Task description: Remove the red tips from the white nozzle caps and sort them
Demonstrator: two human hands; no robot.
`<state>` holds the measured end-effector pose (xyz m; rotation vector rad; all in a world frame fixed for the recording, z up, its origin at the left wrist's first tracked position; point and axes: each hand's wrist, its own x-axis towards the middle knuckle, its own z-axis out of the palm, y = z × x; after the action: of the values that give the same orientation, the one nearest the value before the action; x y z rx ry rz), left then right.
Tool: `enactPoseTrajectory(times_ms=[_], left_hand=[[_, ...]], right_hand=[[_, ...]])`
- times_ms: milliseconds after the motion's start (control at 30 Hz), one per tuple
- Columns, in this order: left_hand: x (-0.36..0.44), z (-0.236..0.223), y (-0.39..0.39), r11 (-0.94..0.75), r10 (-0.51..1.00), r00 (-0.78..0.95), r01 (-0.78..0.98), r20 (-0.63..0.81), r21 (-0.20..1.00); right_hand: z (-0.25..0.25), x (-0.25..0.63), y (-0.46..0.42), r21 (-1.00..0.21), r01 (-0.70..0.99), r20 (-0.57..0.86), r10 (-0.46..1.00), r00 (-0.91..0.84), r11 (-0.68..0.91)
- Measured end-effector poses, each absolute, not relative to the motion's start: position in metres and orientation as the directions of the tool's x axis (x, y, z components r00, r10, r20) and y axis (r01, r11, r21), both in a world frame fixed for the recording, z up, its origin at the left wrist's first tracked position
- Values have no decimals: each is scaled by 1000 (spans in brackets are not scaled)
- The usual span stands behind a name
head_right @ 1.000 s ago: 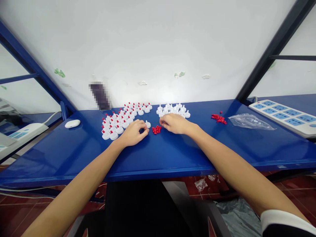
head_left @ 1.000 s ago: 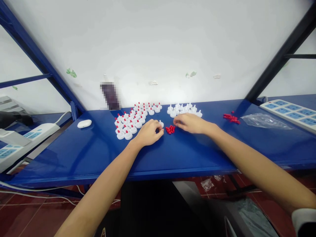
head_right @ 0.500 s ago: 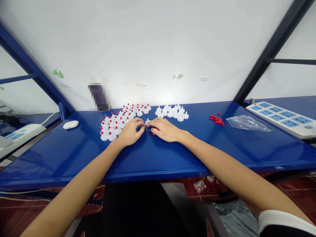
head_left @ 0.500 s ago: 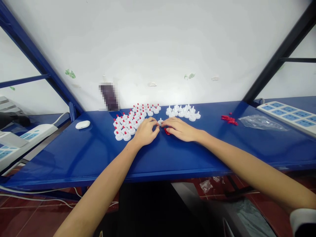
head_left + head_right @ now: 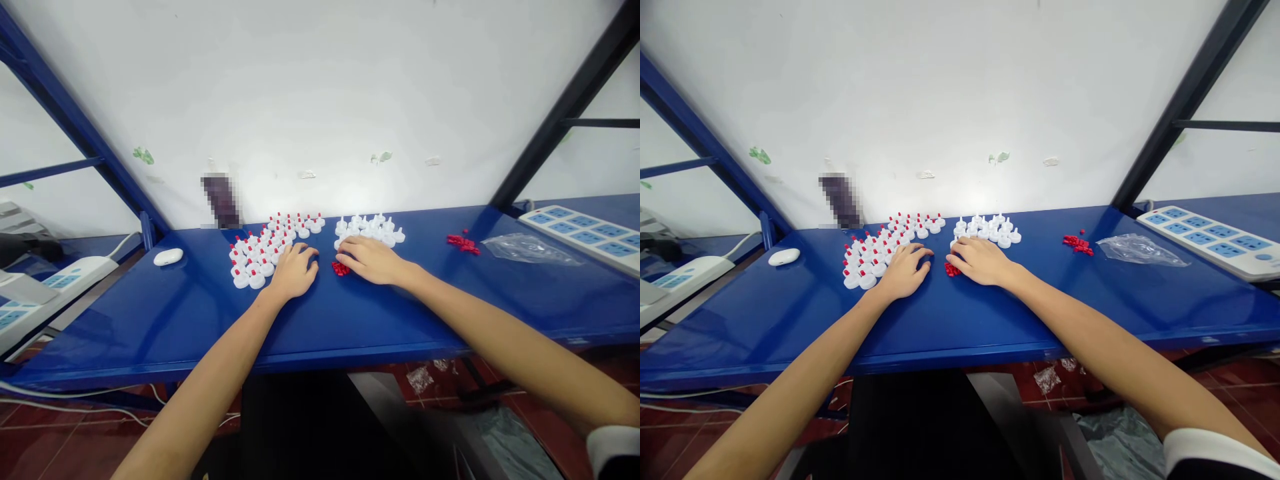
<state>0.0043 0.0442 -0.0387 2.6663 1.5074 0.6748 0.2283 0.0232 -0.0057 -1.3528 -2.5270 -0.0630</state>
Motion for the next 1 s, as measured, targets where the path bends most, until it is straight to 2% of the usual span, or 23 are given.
enactPoseTrajectory(times_ms=[167, 367, 500, 633, 700, 833, 933, 1000], left_hand=[[6, -36, 46, -546, 823, 467, 808, 324, 221], [25, -28, 65, -425, 896, 397, 896, 199, 127], [34, -28, 70, -388, 902, 361, 919, 237, 76], [30, -31, 68, -450, 858, 395, 886, 327, 110], [27, -32, 67, -498, 828, 421, 856, 371, 139], [27, -32, 62, -538, 780, 407, 825, 476, 175], [26, -33, 63, -506, 794, 343, 830, 502, 233], [25, -34, 67, -500, 820, 335, 815, 465, 294]], right_hand=[[9, 234, 19, -101, 899, 196, 895, -402, 426], [19, 255, 27, -56, 960, 197, 946, -258, 274], [15, 259, 33, -113, 957, 219, 946, -237, 266], [13, 256, 34, -235, 937, 225, 952, -206, 258], [13, 254, 33, -327, 895, 311, 929, -201, 303], [9, 247, 28, -476, 723, 520, 823, -228, 501], [3, 242, 26, -490, 653, 533, 791, -300, 578], [0, 239, 27, -490, 641, 503, 792, -346, 591]])
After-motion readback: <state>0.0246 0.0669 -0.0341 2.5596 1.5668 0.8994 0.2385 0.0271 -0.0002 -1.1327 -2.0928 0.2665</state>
